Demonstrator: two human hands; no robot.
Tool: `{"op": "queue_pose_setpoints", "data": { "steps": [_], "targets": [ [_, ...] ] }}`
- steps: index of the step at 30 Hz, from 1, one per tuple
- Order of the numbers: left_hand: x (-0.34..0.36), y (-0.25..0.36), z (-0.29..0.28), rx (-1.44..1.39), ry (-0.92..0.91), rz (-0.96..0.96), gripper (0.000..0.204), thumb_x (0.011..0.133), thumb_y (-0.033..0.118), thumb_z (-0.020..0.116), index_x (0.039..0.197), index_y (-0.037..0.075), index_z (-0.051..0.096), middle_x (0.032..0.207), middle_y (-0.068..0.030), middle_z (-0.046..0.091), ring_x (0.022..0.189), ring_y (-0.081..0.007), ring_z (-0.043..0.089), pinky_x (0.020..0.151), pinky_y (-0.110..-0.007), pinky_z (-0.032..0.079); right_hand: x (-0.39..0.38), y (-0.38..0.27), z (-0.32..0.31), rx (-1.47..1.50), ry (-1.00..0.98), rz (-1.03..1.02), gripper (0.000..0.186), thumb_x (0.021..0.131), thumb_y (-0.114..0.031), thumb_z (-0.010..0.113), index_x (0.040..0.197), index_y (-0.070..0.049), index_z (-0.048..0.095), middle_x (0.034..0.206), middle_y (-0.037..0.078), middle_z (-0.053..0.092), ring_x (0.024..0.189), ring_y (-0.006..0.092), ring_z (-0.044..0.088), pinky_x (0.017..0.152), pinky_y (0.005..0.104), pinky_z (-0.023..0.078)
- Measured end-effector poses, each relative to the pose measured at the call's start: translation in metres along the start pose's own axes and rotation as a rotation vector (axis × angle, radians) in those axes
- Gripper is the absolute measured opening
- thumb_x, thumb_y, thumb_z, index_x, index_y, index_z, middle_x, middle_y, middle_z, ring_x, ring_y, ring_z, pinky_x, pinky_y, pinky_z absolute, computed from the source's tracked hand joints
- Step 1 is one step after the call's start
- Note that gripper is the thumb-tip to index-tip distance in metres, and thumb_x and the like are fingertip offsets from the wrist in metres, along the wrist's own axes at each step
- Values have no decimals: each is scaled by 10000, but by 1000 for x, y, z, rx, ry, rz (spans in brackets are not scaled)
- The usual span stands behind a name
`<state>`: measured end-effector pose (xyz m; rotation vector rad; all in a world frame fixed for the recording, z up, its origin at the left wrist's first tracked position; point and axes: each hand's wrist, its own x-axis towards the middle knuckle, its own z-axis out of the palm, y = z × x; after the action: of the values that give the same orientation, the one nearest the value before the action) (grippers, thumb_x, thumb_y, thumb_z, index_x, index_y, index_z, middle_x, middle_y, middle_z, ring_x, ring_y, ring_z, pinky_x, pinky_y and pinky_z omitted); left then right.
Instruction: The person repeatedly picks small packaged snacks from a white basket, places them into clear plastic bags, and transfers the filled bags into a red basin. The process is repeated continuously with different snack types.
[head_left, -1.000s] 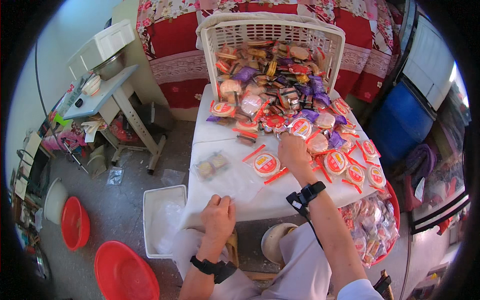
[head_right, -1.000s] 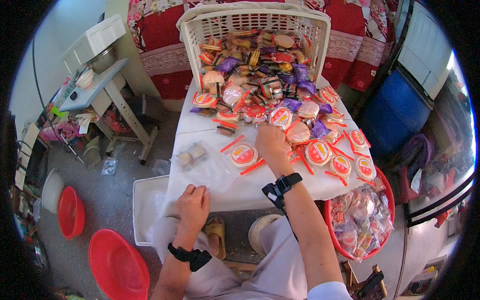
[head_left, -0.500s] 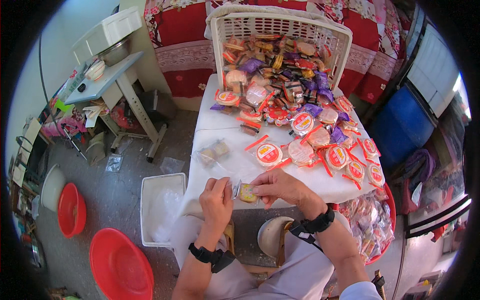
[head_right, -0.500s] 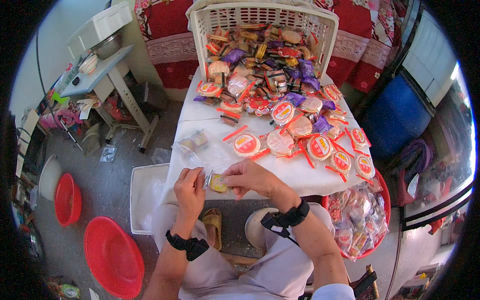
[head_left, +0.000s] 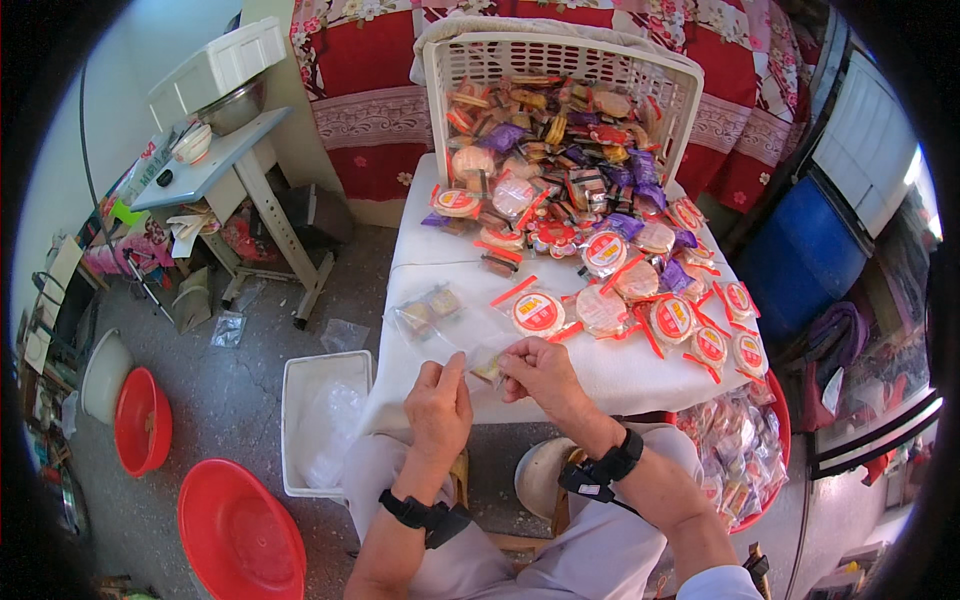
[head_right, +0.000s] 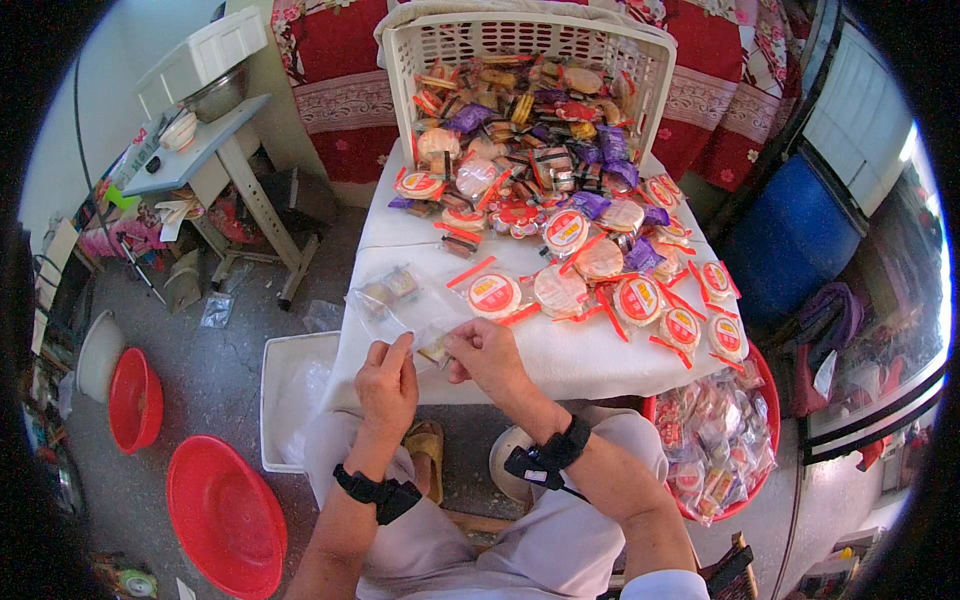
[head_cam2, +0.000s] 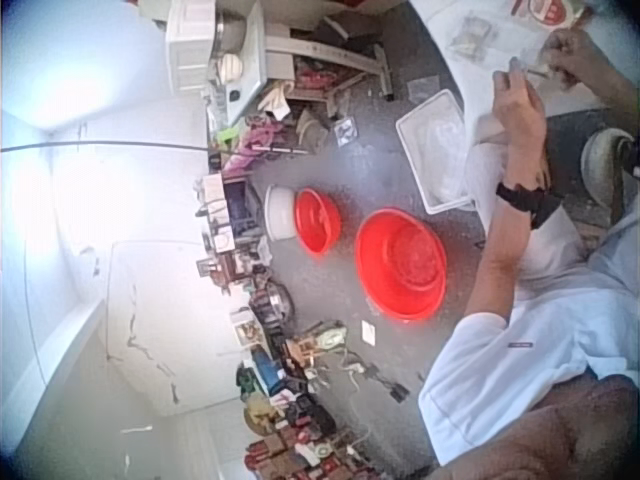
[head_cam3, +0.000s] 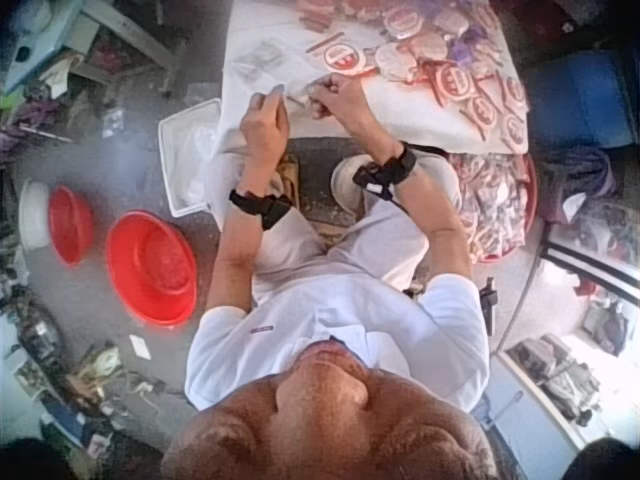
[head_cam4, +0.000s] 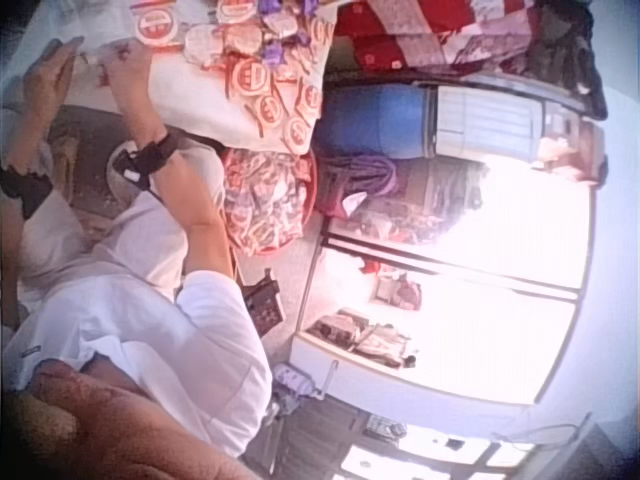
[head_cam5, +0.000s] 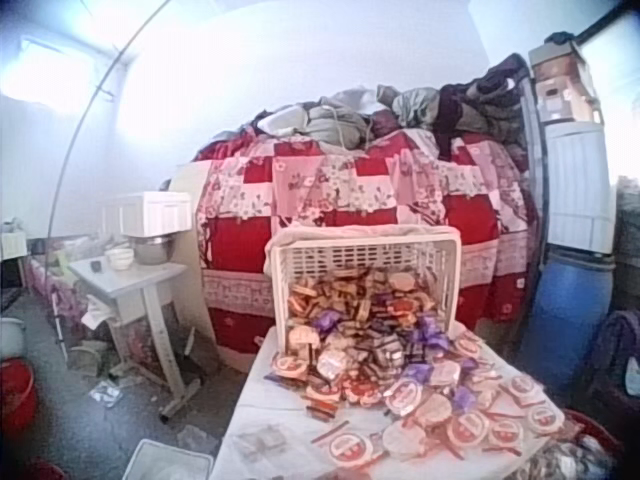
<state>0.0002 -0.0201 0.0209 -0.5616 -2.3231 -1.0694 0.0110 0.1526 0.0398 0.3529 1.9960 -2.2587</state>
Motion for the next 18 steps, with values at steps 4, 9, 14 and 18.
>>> {"op": "queue_pose_setpoints", "data": {
  "steps": [4, 9, 14, 18],
  "targets": [
    [-3, 2, 1, -10, -47, 4, 297, 813, -24, 616, 1101, 42, 644, 783, -141, 553, 673, -336, 598, 583, -427, 480, 4, 11, 12, 173, 27, -112, 324, 931, -64, 607, 1206, 89, 531, 948, 113, 641, 791, 165, 662, 681, 292, 596],
    [-1, -2, 1, -34, -18, -25, 303, 814, -38, 606, 1109, 24, 625, 812, -160, 562, 688, -360, 598, 591, -439, 479, 1, 19, 18, 62, 141, -317, 287, 946, -24, 556, 1213, 77, 532, 1089, 107, 622, 962, 180, 642, 779, 302, 586],
    [1, -6, 1, -141, 75, -4, 213, 855, -59, 586, 1051, 13, 628, 794, -162, 589, 643, -312, 602, 569, -388, 467, -8, 13, 5, -679, 40, -706, 272, 866, 23, 623, 1135, 7, 582, 1053, 119, 617, 893, 231, 645, 717, 311, 557],
    [2, -5, 0, -271, 86, -57, 163, 872, -44, 583, 1021, 8, 626, 794, -182, 614, 701, -345, 633, 600, -389, 485, -5, 3, 8, -801, 208, -769, 314, 771, -7, 715, 1063, 1, 601, 990, 153, 605, 808, 284, 631, 660, 356, 524]
  ]
}}
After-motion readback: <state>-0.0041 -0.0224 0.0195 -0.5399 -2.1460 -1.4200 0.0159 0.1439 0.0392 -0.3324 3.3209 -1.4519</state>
